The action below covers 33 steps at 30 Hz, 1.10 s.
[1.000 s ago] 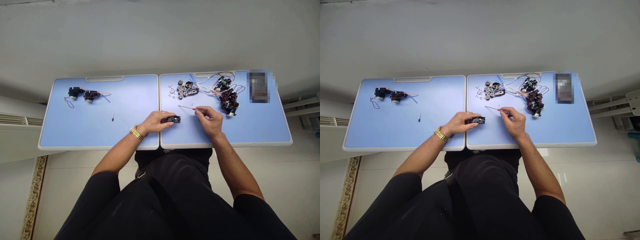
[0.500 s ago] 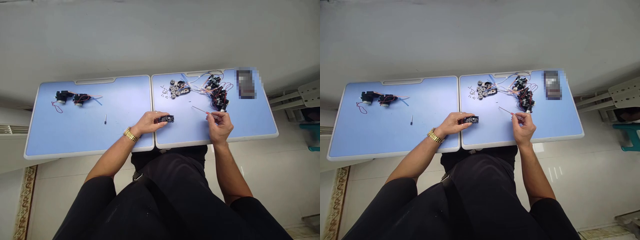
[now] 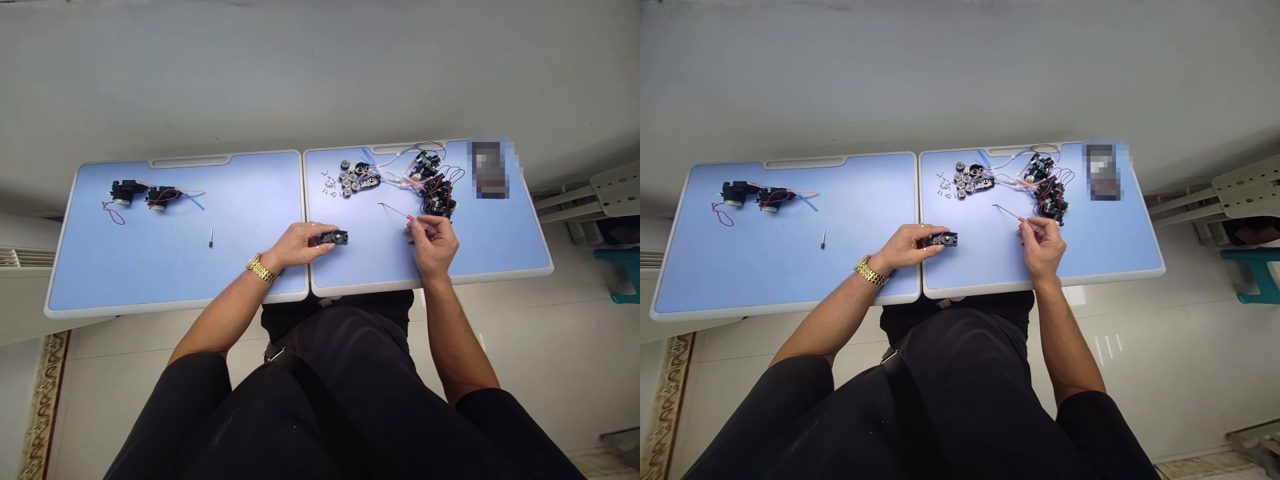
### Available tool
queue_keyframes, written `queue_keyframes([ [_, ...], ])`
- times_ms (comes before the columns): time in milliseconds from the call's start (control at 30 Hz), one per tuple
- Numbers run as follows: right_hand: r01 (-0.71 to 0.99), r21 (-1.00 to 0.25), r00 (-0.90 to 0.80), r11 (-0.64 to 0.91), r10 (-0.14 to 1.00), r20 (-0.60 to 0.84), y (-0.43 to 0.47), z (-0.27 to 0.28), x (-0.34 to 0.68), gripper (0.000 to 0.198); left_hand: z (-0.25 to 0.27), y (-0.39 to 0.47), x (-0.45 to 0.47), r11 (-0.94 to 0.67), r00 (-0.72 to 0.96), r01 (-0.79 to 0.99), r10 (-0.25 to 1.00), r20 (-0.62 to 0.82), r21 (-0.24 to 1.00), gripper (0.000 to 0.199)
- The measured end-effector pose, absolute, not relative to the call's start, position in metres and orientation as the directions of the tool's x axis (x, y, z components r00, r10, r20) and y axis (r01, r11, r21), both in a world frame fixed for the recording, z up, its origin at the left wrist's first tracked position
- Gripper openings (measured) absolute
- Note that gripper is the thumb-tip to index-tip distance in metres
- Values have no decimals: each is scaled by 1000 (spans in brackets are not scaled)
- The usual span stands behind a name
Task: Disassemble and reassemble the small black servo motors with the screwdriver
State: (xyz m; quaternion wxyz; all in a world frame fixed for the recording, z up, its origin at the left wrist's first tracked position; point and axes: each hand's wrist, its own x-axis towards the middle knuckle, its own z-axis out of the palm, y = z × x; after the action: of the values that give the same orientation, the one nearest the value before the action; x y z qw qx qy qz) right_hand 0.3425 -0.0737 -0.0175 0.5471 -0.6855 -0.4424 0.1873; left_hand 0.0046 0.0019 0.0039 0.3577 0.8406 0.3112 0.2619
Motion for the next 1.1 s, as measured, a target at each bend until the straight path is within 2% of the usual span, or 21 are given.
queue_keyframes([
  [400, 388, -921, 527, 27, 814, 245, -79, -4, 332, 29, 3, 1, 4, -520, 652, 339, 730, 202, 784, 41],
  [533, 372, -923, 457, 103, 845, 278, -80, 10, 318, 29, 1, 2, 5, -538, 658, 278, 711, 251, 796, 38],
  [733, 252, -947, 315, 199, 909, 275, -78, 30, 289, 26, -2, 2, 4, -553, 654, 201, 690, 310, 809, 41],
  [900, 145, -972, 272, 183, 938, 217, -74, 35, 275, 26, 0, 1, 2, -532, 667, 197, 688, 285, 824, 40],
  [1100, 130, -980, 272, 152, 945, 183, -75, 35, 274, 27, -3, 1, 5, -564, 649, 130, 670, 360, 815, 42],
])
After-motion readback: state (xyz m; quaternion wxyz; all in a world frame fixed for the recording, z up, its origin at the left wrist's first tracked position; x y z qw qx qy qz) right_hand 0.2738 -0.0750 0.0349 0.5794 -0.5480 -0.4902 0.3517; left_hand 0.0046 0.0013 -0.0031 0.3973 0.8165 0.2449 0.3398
